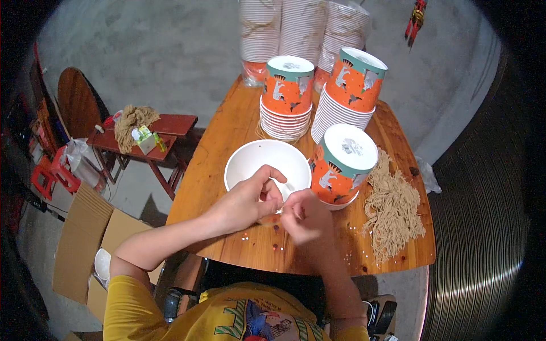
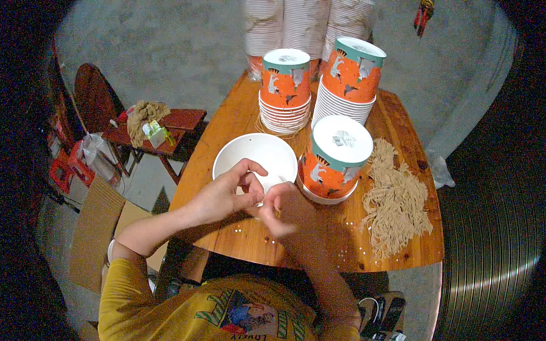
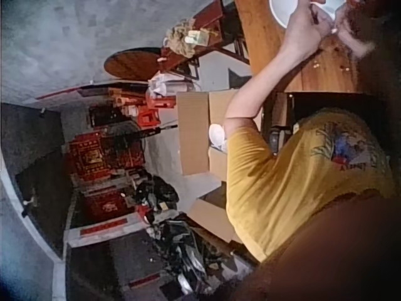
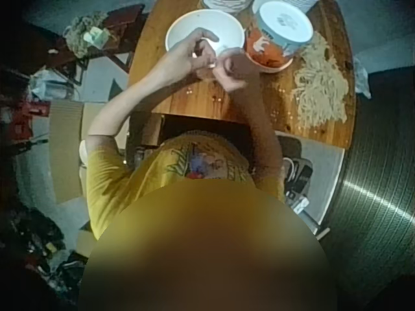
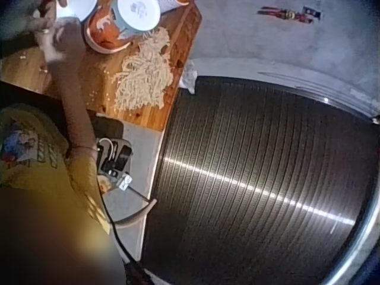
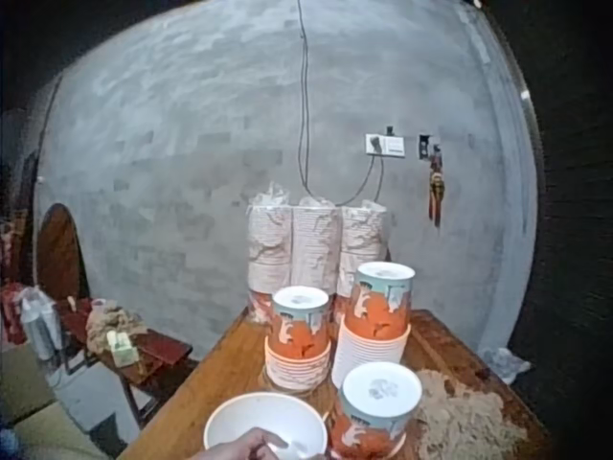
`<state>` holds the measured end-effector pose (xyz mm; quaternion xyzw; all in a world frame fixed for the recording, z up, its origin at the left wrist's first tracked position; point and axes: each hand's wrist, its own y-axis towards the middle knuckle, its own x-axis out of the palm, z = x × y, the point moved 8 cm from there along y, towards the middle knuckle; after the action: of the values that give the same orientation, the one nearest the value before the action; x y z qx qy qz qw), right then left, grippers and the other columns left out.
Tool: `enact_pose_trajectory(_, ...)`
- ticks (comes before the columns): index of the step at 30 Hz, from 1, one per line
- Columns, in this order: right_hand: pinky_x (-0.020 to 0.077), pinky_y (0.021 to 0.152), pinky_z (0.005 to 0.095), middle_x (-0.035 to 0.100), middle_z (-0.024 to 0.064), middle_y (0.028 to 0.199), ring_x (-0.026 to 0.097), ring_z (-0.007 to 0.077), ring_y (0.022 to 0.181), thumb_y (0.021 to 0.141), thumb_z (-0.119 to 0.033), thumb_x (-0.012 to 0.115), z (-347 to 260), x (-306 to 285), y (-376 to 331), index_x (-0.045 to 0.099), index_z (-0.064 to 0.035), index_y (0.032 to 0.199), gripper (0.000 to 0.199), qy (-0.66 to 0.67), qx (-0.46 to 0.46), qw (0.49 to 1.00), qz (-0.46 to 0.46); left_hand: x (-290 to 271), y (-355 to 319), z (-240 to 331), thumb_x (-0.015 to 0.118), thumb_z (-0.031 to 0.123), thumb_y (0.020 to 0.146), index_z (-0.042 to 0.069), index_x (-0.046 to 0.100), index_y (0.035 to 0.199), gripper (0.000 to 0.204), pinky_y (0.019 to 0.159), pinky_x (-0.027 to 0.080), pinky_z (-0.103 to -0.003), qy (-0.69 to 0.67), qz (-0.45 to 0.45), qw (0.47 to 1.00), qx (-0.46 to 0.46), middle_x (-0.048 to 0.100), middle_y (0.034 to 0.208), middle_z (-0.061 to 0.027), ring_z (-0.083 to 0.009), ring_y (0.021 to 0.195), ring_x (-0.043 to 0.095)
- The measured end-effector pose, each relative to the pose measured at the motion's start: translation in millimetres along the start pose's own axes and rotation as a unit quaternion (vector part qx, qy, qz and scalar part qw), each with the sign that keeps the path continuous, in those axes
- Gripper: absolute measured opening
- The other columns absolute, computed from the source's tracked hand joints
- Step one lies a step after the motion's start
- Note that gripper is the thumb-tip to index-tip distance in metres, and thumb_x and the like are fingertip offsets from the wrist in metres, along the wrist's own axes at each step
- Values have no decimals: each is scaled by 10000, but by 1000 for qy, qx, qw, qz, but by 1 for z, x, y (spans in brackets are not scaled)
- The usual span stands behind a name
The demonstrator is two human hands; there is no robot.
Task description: The person is threading and tying thin strings through holes in paper cups.
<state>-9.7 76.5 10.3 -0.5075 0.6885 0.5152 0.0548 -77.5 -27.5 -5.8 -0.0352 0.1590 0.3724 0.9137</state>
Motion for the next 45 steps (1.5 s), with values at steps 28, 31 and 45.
enact_pose_trajectory(28,355,570,177,480,-54,706,434,10,644,880,15,563,37,12,-24,533,-35,872,59,318,202,926,13,8,-4,17,591,41,845,-2,559,929,99,728,492,-313,207,5,975,79,568,814,-84,-175,801,594)
enact_pose_trajectory(31,366,579,181,490,-46,714,442,18,652,878,7,571,39,12,-27,535,-35,872,55,307,209,928,17,5,-7,22,596,55,839,-6,569,855,68,719,489,-328,234,61,964,109,584,823,-117,-220,785,599)
enact_pose_trajectory(45,368,621,200,460,-51,723,415,37,669,917,-58,534,30,-1,-29,551,-38,923,27,284,233,930,25,6,-10,25,591,105,846,-2,555,832,114,729,469,-370,228,79,963,121,581,817,-134,-276,796,576)
